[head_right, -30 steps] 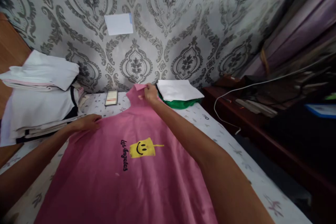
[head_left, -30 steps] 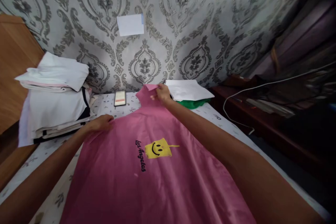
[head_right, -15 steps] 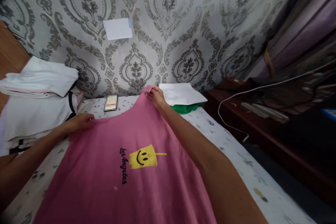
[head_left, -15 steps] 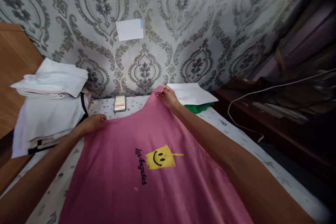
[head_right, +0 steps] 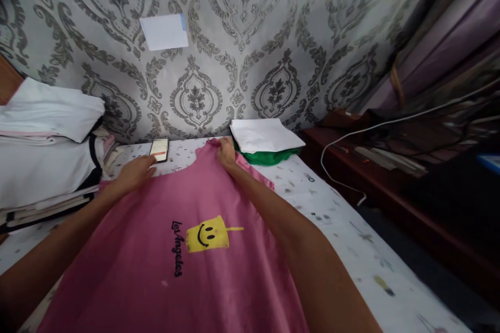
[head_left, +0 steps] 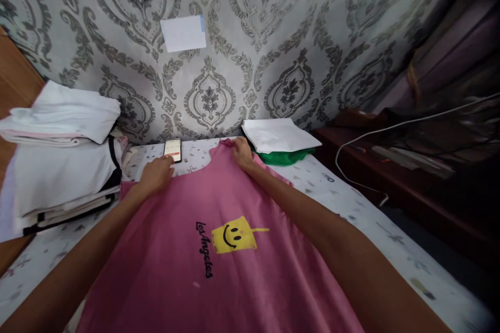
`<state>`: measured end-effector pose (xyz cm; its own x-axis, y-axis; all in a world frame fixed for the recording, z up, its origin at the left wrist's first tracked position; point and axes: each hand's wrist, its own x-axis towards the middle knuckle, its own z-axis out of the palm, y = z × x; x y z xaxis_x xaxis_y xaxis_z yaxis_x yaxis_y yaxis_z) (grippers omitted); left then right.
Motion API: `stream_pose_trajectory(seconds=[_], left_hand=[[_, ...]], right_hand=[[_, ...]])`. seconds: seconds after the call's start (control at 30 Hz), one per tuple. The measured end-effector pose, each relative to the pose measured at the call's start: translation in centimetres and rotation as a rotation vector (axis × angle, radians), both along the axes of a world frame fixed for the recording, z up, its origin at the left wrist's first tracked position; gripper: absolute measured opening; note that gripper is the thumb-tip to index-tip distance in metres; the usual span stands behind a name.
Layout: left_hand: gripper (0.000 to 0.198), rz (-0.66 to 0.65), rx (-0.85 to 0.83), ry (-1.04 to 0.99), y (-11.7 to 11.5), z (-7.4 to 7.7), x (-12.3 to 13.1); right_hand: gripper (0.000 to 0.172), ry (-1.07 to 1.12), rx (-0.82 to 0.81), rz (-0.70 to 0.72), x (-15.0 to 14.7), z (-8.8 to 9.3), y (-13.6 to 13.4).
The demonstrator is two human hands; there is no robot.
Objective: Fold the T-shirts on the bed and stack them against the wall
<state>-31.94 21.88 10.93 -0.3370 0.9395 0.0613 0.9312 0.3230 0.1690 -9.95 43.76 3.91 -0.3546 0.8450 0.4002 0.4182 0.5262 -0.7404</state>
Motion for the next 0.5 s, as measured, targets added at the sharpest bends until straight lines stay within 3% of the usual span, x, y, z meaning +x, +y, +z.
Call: stream_pose_trajectory(seconds=[0.13,0.23,0.4,0.5], left_hand=[[0.026,-0.024,0.011,-0.183,7.8,-1.4,1.9],[0.027,-0.006,0.034,-0.251,12.5,-3.0,3.7],[0.014,-0.002,0.039,-0.349,15.9,-4.6,5.0],[0.015,-0.025,0.101,-0.404,16.2,-3.9,3.6]], right_hand=[[0.050,-0.037,0.037,0.010,-0.1,-0.5,-1.0],[0.051,-0.119,0.021,-0.048,0.0,-0.6,-1.2],[0.050,-0.235,-0.065,-0.175,-0.3,0.0,0.3],[0.025,-0.253,-0.105,-0.157,-0.9,0.5,2.2]])
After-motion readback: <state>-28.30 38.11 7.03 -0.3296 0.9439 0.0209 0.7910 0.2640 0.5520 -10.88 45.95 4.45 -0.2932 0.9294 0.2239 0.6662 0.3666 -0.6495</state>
